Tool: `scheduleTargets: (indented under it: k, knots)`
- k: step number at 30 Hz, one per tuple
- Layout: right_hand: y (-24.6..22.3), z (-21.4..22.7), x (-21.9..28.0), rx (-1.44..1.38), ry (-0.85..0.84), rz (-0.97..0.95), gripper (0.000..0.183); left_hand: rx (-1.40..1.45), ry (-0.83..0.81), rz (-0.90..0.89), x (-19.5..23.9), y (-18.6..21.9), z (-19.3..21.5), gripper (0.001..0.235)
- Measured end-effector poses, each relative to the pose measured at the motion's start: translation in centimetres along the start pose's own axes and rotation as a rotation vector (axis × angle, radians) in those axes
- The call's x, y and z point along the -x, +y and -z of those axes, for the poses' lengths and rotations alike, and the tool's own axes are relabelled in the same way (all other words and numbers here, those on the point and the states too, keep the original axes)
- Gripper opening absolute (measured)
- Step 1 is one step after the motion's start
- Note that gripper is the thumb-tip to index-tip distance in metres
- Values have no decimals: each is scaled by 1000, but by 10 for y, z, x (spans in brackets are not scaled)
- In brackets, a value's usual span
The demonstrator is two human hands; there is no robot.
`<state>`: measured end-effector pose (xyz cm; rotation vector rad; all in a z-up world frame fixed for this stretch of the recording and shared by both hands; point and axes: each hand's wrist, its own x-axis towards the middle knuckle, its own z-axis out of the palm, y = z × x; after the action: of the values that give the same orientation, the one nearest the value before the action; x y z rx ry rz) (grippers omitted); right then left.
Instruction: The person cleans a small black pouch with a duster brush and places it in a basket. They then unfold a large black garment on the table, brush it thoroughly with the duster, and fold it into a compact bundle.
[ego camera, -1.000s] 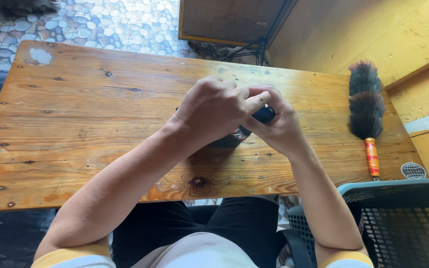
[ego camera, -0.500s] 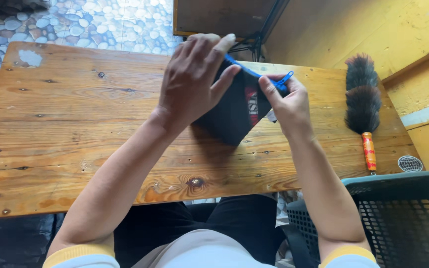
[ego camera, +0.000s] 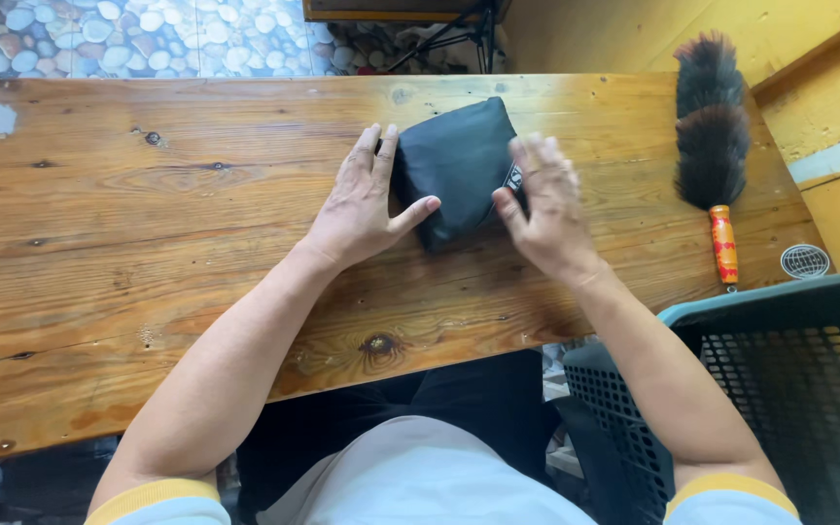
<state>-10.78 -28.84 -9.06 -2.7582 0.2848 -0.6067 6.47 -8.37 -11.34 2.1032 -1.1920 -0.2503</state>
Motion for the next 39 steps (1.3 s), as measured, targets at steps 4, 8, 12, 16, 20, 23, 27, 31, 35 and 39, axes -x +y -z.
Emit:
scheduleTargets:
  k: [4,8,12,16,20,23,27,31,35,39]
  knots:
    - [14,-23,3,14,-125,-78,58,-23,11,-8,-1,-13,-7,105]
    - [20,4,-2,-110,-198,-137,60,-5,31,28,0,-18,-6,102]
    - [128,24,14,173,-41,-209,62,26,44,54,-2,-21,-5,96]
    - [214,65,54,541,-66,-426,71,23,52,25,-8,-31,-16,94]
    - [243,88,78,554,-244,-909,66,27,7,34,-6,-30,-11,91]
    - [287,85,101,598,-186,-797,53,34,-8,36,-5,-27,-10,91]
    - [349,65,110,435,46,-548,41,47,-23,53,-4,-24,-6,91]
    - [145,90,54,165,-53,-854,46,30,39,20,-6,-32,-16,91]
    - [11,78,65,112,-193,-510,58,15,29,29,-5,-25,-10,92]
    - [-42,65,100,-109,-323,10,51,-14,22,38,-8,-39,-20,93]
